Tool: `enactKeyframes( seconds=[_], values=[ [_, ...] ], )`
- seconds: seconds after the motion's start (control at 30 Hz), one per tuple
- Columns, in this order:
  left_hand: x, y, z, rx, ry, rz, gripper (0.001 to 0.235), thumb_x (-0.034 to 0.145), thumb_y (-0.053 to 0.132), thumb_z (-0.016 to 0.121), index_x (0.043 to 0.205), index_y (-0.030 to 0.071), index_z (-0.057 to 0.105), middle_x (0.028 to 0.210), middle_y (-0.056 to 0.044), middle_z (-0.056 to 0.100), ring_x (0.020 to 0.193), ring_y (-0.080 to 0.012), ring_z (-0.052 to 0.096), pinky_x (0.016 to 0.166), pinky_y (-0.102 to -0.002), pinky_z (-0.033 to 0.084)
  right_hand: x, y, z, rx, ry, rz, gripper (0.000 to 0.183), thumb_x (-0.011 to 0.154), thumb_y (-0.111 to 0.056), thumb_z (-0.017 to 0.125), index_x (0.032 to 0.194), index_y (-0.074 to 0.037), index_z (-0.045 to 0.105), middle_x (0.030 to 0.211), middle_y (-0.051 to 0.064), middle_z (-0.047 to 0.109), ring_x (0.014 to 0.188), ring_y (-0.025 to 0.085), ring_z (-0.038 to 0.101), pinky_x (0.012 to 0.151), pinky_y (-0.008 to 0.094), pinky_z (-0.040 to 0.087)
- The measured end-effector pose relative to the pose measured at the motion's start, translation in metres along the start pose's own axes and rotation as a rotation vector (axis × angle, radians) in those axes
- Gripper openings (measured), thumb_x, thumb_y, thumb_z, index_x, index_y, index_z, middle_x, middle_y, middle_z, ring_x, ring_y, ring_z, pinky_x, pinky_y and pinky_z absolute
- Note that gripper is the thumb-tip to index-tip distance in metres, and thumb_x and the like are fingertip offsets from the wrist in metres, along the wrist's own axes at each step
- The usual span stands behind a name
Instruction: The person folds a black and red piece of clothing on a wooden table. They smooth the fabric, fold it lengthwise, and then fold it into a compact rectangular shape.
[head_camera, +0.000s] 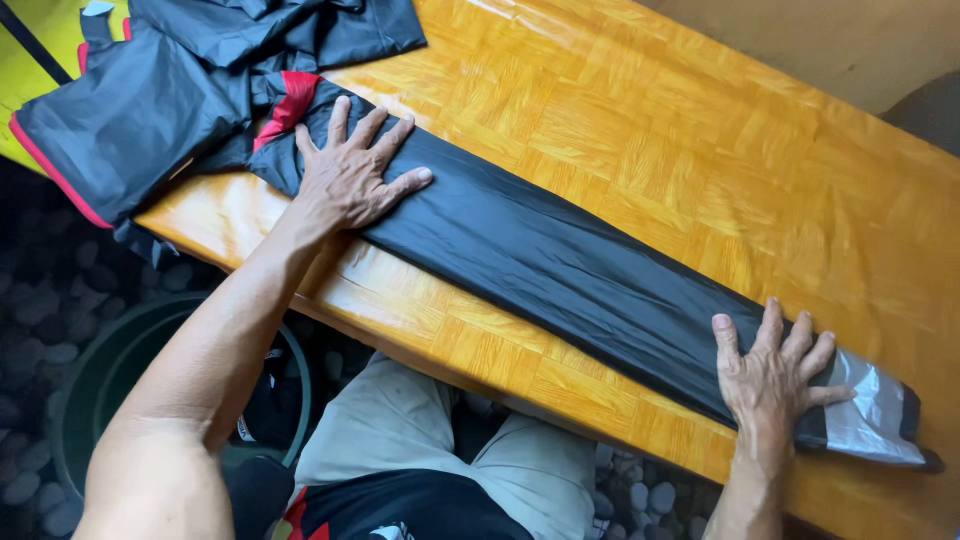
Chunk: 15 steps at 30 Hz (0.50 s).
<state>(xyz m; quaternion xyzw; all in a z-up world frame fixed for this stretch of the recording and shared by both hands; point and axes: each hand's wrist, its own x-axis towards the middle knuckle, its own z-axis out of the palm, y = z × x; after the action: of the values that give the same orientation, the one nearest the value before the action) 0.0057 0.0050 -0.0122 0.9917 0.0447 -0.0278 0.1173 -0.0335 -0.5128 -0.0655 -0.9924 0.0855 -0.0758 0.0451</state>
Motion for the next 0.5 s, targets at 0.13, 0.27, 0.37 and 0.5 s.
enactKeyframes(
  seconds=[0.13,0.27,0.37,0.5],
  values=[
    [0.001,-0.002,0.004,0.006,0.033,0.024,0.086,0.088,0.082,0.025,0.158,0.034,0.036,0.164,0.000,0.030,0.153,-0.0373,0.010,0.105,-0.085,0.011,0.001,-0.004,-0.004,-0.007,-0.038,0.033,0.084,0.098,-0.073,0.033,0.156,-0.013,0.044,0.158,0.024,0.034,0.146,0.048,0.018,0.094,0.092,0.006],
    [0.001,-0.003,0.005,0.011,0.068,0.045,0.085,0.090,0.081,0.026,0.158,0.033,0.036,0.164,-0.002,0.031,0.152,-0.0380,0.010,0.104,-0.084,0.010,0.002,-0.008,-0.008,0.002,-0.054,0.046,0.083,0.098,-0.072,0.032,0.156,-0.014,0.043,0.159,0.024,0.033,0.146,0.047,0.017,0.095,0.091,0.006],
    [0.000,-0.005,0.010,0.010,0.085,0.048,0.086,0.089,0.082,0.028,0.159,0.033,0.035,0.166,-0.002,0.028,0.153,-0.0393,0.009,0.104,-0.084,0.008,0.001,-0.008,-0.009,0.003,-0.063,0.050,0.083,0.098,-0.071,0.033,0.157,-0.014,0.041,0.161,0.025,0.031,0.147,0.049,0.016,0.096,0.091,0.006],
    [-0.005,0.009,-0.007,-0.093,0.037,-0.110,0.107,0.076,0.088,0.040,0.163,0.029,0.021,0.171,-0.011,0.011,0.155,-0.0381,-0.001,0.113,-0.076,0.004,0.001,0.000,-0.004,0.028,-0.081,0.051,0.095,0.090,-0.083,0.029,0.158,-0.018,0.037,0.165,0.022,0.025,0.150,0.048,0.012,0.098,0.090,0.001]
  ],
)
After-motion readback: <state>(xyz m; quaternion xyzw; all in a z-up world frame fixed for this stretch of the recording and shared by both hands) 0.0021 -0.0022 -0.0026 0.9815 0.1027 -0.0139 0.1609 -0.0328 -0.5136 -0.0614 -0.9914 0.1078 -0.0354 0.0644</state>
